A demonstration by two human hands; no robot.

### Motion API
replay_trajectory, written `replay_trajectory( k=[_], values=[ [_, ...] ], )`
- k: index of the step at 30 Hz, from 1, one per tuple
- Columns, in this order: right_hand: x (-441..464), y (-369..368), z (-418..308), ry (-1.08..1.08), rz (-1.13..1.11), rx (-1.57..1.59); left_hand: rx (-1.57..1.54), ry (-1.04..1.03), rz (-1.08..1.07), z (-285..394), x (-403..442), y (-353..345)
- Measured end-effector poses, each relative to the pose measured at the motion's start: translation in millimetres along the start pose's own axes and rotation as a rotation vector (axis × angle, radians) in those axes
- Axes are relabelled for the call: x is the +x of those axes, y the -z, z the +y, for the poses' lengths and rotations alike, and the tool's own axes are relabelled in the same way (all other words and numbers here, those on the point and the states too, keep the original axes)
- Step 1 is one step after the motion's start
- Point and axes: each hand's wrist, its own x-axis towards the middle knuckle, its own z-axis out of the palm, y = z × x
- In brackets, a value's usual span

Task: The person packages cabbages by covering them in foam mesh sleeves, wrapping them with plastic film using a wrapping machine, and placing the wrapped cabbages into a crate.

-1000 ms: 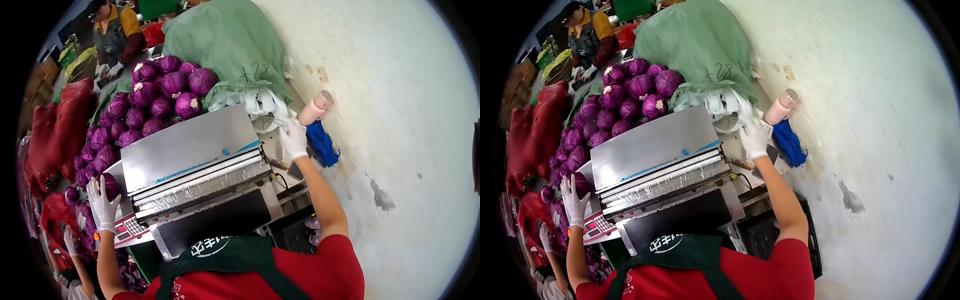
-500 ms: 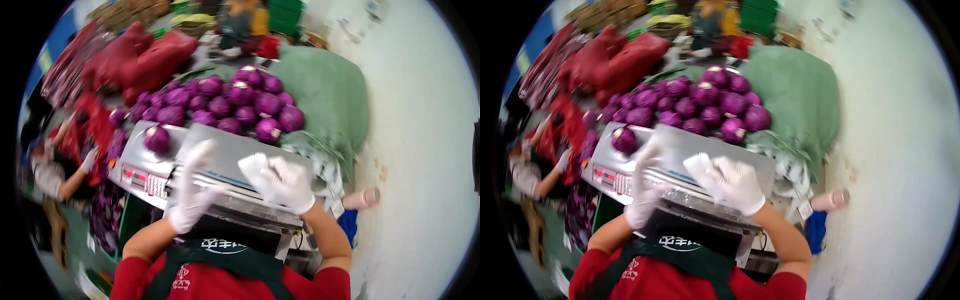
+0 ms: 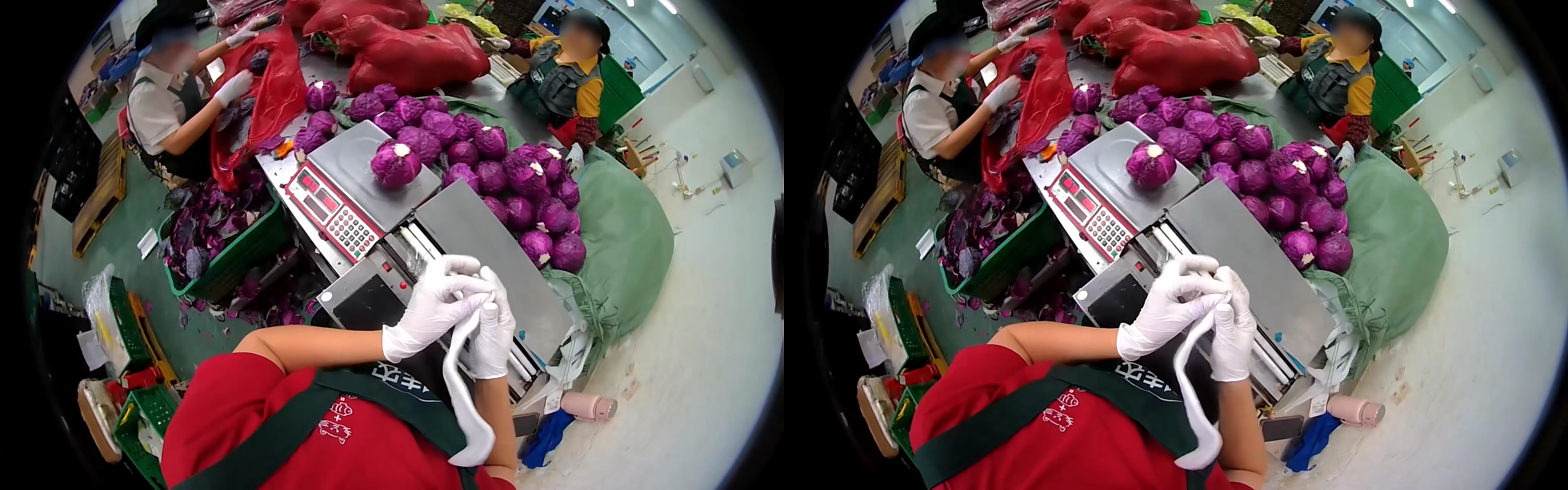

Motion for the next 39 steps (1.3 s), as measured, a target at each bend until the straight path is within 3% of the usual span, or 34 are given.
replay_trajectory(
  k=[2,3,5,8,9,11,12,14,16,17,19,20,22,24,26,30,33,35,38,39],
  values=[
    [-3,-22,6,-0.103,0.047,0.196,0.364,-0.274,0.04,-2,3,19],
    [0,-30,15,-0.146,0.069,0.333,0.362,-0.264,0.037,-7,5,24],
    [2,-41,22,-0.163,0.12,0.348,0.05,-0.251,0.099,-12,11,33],
    [9,-49,33,-0.238,0.151,0.342,-0.506,0.281,0.007,-10,18,53],
    [13,-45,39,-0.29,0.105,0.285,-0.511,0.289,0.006,-12,23,63],
    [18,-83,14,-0.292,0.091,0.289,0.282,-0.227,-0.174,-15,35,82],
    [24,-106,6,-0.33,0.095,0.355,0.358,-0.288,-0.087,-17,40,86],
    [27,-105,17,-0.382,0.136,0.318,0.399,-0.328,-0.133,-21,51,106],
    [34,-107,14,-0.515,0.103,0.017,0.057,-0.272,-0.131,-33,69,121],
    [35,-111,13,-0.542,0.191,-0.024,0.032,-0.174,-0.055,-43,74,128],
    [40,-120,18,-0.541,0.256,-0.011,0.339,-0.351,0.117,-72,117,166],
    [42,-123,19,-0.534,0.305,0.006,0.419,-0.343,0.151,-92,138,185],
    [46,-128,17,-0.539,0.303,-0.105,0.588,-0.359,0.033,-124,174,220],
    [50,-132,11,-0.546,0.298,-0.218,0.569,-0.376,-0.078,-138,200,234],
    [53,-137,8,-0.449,0.2,-0.6,0.551,-0.324,-0.189,-152,213,240],
    [54,-133,13,-0.476,0.305,-0.463,0.447,-0.099,-0.246,-162,218,239],
    [50,-128,15,-0.49,0.294,-0.349,0.409,-0.117,-0.205,-168,218,237],
    [47,-126,17,-0.507,0.316,-0.322,0.56,-0.315,-0.104,-167,216,236],
    [44,-127,14,-0.51,0.341,-0.296,0.644,-0.445,0.028,-167,211,237],
    [43,-126,12,-0.5,0.351,-0.301,0.549,-0.36,0.132,-157,205,239]
  ],
)
